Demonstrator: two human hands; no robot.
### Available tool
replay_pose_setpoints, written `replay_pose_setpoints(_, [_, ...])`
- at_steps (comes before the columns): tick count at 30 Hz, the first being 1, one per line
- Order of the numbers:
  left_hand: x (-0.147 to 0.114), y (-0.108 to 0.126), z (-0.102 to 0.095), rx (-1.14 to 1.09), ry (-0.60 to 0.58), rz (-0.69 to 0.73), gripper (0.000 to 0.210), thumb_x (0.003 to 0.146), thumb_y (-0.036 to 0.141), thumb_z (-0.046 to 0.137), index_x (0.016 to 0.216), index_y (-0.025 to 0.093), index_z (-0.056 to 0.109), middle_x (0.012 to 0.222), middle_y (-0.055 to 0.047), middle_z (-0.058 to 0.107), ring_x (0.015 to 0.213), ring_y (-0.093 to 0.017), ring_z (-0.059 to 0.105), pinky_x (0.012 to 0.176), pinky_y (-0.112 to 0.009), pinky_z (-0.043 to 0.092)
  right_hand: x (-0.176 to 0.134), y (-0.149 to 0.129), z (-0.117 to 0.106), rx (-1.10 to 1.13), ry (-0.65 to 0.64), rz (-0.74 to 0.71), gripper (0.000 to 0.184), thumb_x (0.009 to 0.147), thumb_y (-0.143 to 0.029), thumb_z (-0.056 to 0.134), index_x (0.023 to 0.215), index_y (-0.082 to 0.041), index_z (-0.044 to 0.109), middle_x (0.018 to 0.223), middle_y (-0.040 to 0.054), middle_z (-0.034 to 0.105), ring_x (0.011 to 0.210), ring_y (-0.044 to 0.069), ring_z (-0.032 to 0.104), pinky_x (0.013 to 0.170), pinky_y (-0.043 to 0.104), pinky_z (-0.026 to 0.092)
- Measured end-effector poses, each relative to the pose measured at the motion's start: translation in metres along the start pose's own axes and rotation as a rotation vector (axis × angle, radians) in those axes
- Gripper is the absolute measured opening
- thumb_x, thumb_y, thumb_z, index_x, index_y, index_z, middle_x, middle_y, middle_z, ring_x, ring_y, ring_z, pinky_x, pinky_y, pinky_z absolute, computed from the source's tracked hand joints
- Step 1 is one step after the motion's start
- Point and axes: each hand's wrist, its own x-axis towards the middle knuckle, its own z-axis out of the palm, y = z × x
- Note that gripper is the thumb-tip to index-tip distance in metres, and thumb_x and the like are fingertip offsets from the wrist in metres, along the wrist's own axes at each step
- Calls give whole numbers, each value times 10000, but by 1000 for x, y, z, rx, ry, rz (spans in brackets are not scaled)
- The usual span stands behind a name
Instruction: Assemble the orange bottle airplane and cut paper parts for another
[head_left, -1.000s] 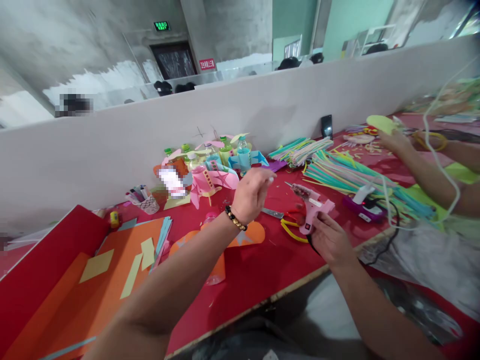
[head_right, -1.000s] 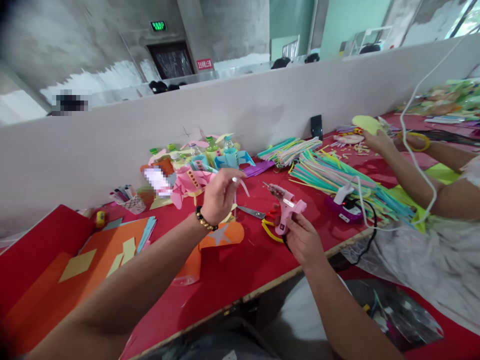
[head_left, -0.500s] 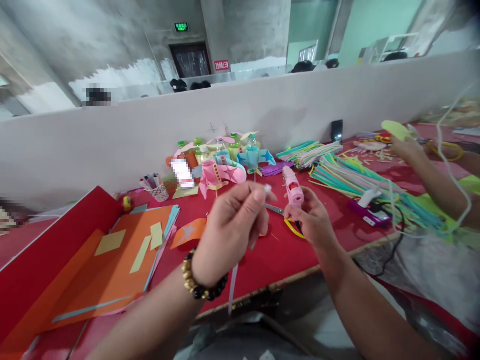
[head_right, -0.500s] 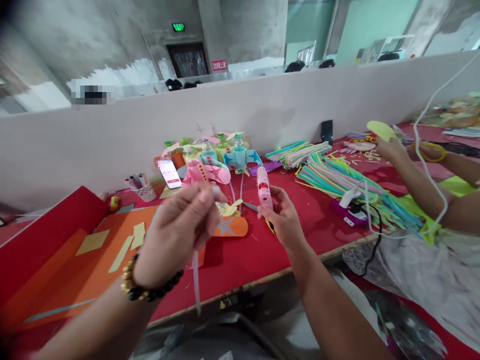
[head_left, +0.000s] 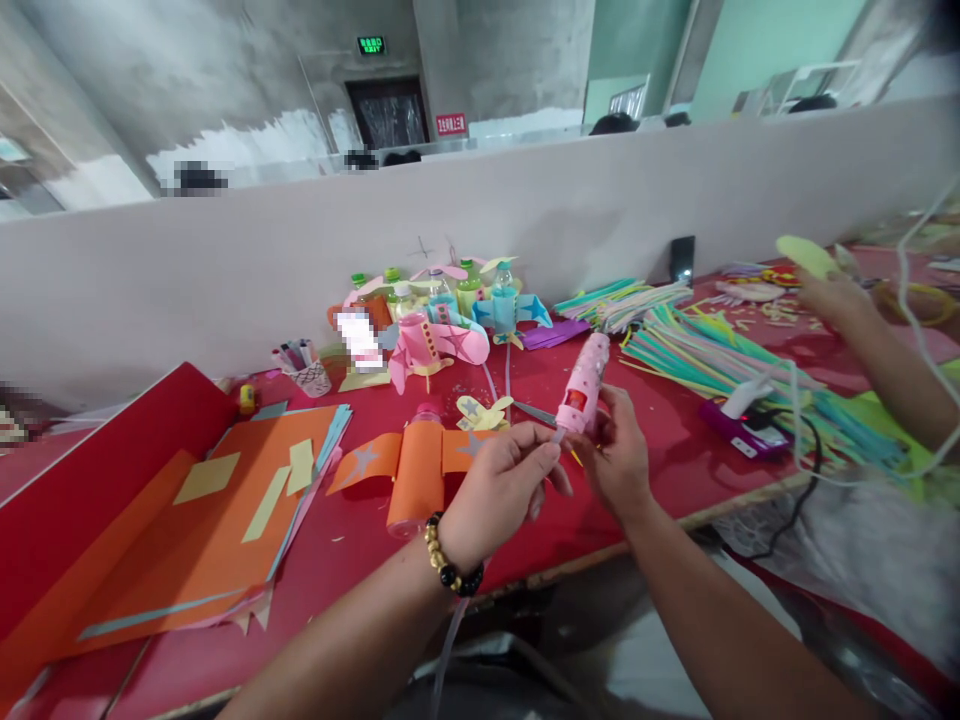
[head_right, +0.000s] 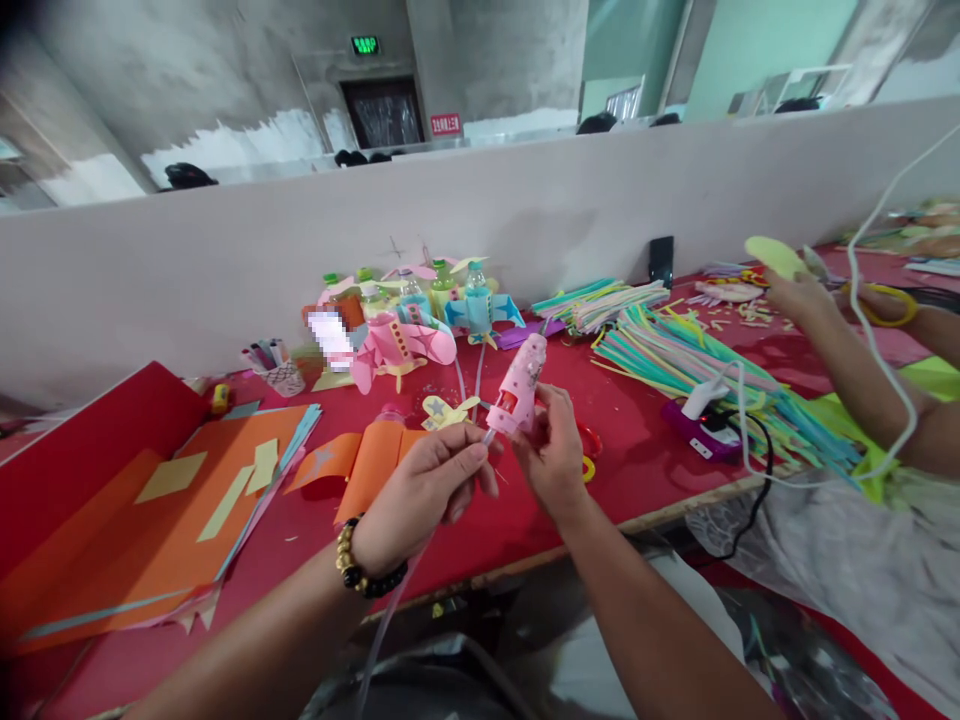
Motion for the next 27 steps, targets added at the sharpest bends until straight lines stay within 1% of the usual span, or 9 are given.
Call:
replay_pose_setpoints(3, [3,-2,-1,7,8,7,216,881,381,530,862,166,526,672,-6,652,371,-21,354,370,-151,254,3,1,-2,-65,21,-76,516,810,-380,652,1271,-239,466,1187,105,492,967,238,549,815,380,496])
replay_pose_setpoints(6, [4,-2,-4,29,13,2,217,870,382,538,855,166,522,677,-8,658,370,-23,360,371,-155,255,4,0,-2,-134,25,-103,497,814,-340,656,1264,-239,471,1180,107,497,1007,254,544,851,404,490])
replay_pose_setpoints(10, [7,-2,-8,69,20,0,215,863,379,531,851,164,531,680,-15,670,367,-26,367,373,-162,256,6,-1,0,-181,1,-110,453,827,-307,637,1249,-241,485,1151,105,518,994,257,553,814,401,504])
replay_pose_setpoints(14, [12,-2,-11,83,14,-3,206,876,357,501,841,157,538,683,-28,681,360,-23,354,374,-164,252,8,0,1,-222,8,-131,433,826,-309,636,1229,-230,498,1093,95,531,953,249,546,786,397,507])
replay_pose_setpoints(18, [16,-3,-11,82,32,-4,210,880,349,486,850,149,539,687,-40,684,348,-21,351,370,-166,238,7,-1,2,-265,17,-131,424,826,-294,636,1222,-222,501,1098,99,532,960,244,543,789,388,506])
replay_pose_setpoints(23, [16,-4,-7,6,108,24,202,852,361,534,894,186,443,677,-2,674,343,-22,343,372,-159,247,6,-3,4,-306,31,-165,417,845,-291,597,1240,-224,485,1130,116,538,1018,262,537,815,406,504])
replay_pose_setpoints(27, [17,-6,-5,1,121,49,223,848,361,539,865,213,373,669,23,669,333,-24,339,363,-159,257,5,-3,4,-374,56,-221,418,865,-296,565,1264,-223,463,1158,132,535,1074,283,524,846,438,491])
